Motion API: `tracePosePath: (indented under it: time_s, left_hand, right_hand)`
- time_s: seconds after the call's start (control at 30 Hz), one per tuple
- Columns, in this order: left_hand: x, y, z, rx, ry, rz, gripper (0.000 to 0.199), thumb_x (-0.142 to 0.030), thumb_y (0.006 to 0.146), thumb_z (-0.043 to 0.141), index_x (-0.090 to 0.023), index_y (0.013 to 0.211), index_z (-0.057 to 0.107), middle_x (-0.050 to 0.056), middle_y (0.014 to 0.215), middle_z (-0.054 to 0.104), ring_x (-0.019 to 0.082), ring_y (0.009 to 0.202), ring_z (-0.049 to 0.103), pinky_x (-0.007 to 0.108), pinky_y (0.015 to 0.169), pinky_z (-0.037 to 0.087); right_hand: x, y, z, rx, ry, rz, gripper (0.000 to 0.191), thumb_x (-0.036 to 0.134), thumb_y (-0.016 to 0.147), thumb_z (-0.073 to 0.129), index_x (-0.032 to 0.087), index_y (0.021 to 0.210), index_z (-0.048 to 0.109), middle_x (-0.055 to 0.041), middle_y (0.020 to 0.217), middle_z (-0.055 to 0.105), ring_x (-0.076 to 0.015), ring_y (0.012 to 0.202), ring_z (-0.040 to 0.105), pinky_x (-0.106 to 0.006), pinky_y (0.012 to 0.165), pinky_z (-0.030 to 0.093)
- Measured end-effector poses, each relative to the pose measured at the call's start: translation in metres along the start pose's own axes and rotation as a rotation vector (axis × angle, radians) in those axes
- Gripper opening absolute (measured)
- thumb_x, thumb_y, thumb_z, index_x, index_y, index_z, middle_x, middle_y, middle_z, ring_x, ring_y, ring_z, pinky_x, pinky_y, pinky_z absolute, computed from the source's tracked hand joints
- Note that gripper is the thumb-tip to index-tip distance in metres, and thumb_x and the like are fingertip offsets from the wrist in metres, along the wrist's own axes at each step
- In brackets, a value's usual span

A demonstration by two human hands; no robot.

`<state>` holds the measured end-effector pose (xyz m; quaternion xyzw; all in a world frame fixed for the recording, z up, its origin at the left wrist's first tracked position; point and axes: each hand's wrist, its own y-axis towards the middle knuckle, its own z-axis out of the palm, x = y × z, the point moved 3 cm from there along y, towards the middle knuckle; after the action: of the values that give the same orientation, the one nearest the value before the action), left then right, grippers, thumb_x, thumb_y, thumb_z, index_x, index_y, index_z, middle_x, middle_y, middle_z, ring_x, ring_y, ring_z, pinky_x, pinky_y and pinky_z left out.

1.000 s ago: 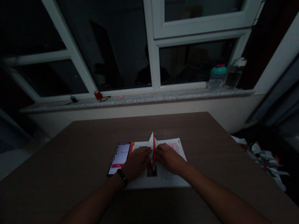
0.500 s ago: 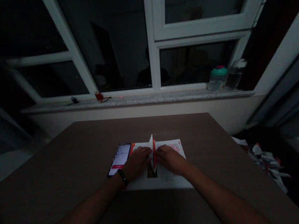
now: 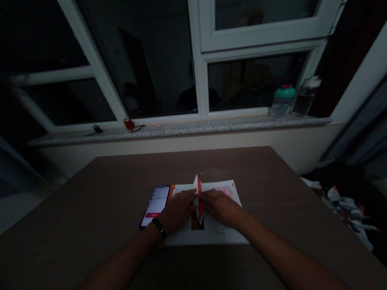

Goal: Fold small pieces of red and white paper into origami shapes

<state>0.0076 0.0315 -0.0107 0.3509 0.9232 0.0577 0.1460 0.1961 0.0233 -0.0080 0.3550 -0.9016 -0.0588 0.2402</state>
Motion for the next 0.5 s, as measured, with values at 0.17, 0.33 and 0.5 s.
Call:
tracePosePath:
  time_s: [0.17,0.33,0.5]
  left_hand:
    - [-0.006,0.004,-0.006,-0.018,-0.003,0.002,0.027,-0.027,0.102,0.04,-0.018,0.12,0.058,0.009,0.125,0.062,0.023,0.117,0.056,0.043,0.103,0.042]
    - [-0.005,0.005,-0.006,-0.012,-0.01,0.052,0.028,-0.02,0.097,0.048,-0.019,0.124,0.055,0.008,0.13,0.058,0.022,0.121,0.053,0.041,0.107,0.041]
    - [0.002,0.003,0.001,-0.003,-0.024,0.075,0.044,-0.02,0.096,0.048,-0.016,0.14,0.044,0.011,0.146,0.048,0.022,0.136,0.042,0.043,0.115,0.034]
  right_hand:
    - [0.004,0.001,-0.002,-0.019,0.026,0.003,0.028,0.027,0.101,0.042,0.02,0.115,0.066,-0.0098,0.112,0.068,-0.0226,0.105,0.06,-0.038,0.095,0.046]
    - [0.001,0.002,0.001,-0.042,0.03,-0.014,0.027,0.024,0.1,0.043,0.02,0.116,0.065,-0.0098,0.111,0.067,-0.0225,0.105,0.059,-0.039,0.095,0.046]
    - [-0.007,0.003,0.004,-0.05,-0.004,-0.021,0.037,0.025,0.101,0.043,0.021,0.136,0.053,-0.0101,0.137,0.058,-0.0231,0.124,0.052,-0.042,0.108,0.039]
